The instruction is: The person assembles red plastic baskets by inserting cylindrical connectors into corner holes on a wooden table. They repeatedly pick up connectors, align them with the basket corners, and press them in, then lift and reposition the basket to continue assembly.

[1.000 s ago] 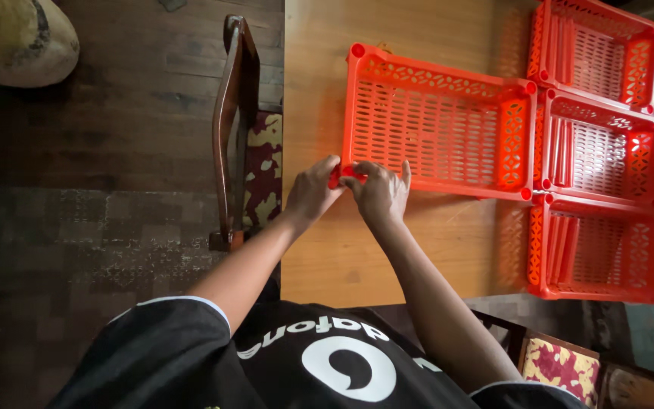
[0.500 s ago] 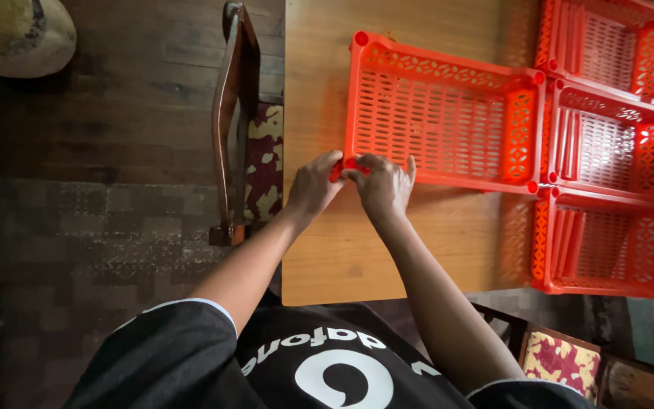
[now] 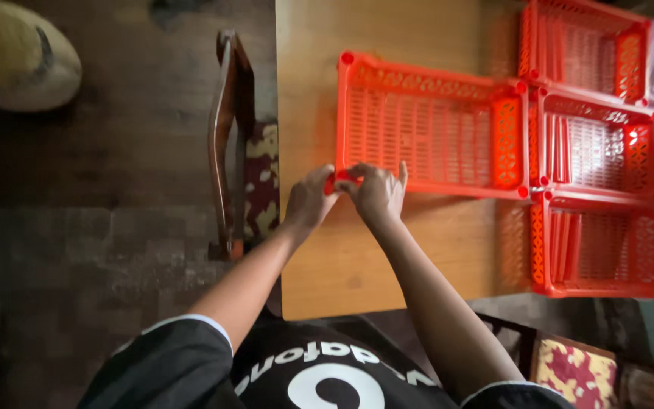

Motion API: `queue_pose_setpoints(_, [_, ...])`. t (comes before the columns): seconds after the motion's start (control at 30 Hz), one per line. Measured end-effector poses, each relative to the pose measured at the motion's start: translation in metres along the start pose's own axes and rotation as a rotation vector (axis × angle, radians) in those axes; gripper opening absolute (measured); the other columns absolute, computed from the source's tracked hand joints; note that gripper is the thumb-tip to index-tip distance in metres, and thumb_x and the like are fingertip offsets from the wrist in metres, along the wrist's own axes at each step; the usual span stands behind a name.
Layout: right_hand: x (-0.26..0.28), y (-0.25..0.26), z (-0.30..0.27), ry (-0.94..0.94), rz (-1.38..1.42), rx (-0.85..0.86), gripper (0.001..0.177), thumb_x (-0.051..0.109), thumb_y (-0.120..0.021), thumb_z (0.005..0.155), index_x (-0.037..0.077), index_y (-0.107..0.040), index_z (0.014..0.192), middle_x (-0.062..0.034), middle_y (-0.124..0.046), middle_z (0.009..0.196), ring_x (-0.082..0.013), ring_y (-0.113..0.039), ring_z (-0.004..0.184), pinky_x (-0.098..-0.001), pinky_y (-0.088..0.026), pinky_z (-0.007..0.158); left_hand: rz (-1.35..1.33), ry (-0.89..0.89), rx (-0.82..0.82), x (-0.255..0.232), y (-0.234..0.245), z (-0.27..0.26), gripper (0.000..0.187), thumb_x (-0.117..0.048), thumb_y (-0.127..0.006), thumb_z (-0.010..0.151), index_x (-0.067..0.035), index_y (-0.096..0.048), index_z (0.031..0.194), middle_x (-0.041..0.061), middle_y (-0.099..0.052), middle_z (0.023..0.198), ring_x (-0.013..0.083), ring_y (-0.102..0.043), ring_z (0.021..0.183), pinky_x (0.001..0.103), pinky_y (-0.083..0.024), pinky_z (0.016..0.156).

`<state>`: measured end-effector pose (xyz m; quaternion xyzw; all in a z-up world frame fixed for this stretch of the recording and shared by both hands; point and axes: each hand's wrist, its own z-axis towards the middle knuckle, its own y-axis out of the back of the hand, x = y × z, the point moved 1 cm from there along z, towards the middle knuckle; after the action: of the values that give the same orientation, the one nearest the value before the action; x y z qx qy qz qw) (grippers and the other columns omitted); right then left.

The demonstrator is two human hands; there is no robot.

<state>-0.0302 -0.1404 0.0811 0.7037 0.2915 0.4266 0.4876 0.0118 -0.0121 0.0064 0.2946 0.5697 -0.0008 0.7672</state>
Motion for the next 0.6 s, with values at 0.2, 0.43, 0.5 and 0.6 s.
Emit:
queue_pose_setpoints(0.2, [0.000,-0.005,-0.012,0.052,0.070,-0.053,0.026,0.041,-0.081,0.082,0.020,-0.081,0.098,0.0006,-0.079,0.099,-0.0202,-0.072,0.090,-0.0533,-0.014,0.124,0.019,0.056,0.122,-0.005,0.022,-0.010,0.051,-0.024,-0.084,0.082,-0.007,-0.057,0.121,0.017,-0.069,0.114,0.0382,-0.067,0.105,0.046,-0.055,0.085])
queue_pose_setpoints(0.43, [0.001,-0.008,-0.025,0.150,0.028,-0.219,0.033,0.041,-0.081,0.081,0.016,-0.079,0.101,-0.0052,-0.078,0.097,-0.0273,-0.070,0.098,-0.0597,-0.019,0.115,0.019,-0.101,0.060,-0.020,0.048,-0.025,0.053,-0.017,-0.079,0.085,-0.004,-0.051,0.129,0.019,-0.062,0.126,0.0361,-0.063,0.116,0.044,-0.054,0.094])
queue_pose_setpoints(0.5, [0.005,-0.002,-0.030,0.275,-0.014,-0.390,0.037,0.039,-0.084,0.076,0.012,-0.078,0.101,-0.0104,-0.077,0.100,-0.0315,-0.070,0.100,-0.0616,-0.026,0.105,-0.024,-0.112,0.047,-0.026,0.059,-0.031,0.049,-0.015,-0.078,0.086,-0.004,-0.054,0.127,0.018,-0.064,0.122,0.0351,-0.065,0.113,0.044,-0.055,0.093])
queue_pose_setpoints(0.6, [0.001,0.009,-0.051,0.166,0.327,-0.343,0.031,0.034,-0.081,0.088,0.014,-0.076,0.112,-0.0100,-0.075,0.109,-0.0269,-0.070,0.104,-0.0425,-0.053,0.097,-0.081,-0.096,0.033,-0.040,0.076,-0.041,0.043,-0.014,-0.078,0.085,-0.005,-0.058,0.122,0.014,-0.066,0.115,0.0307,-0.067,0.107,0.041,-0.055,0.091])
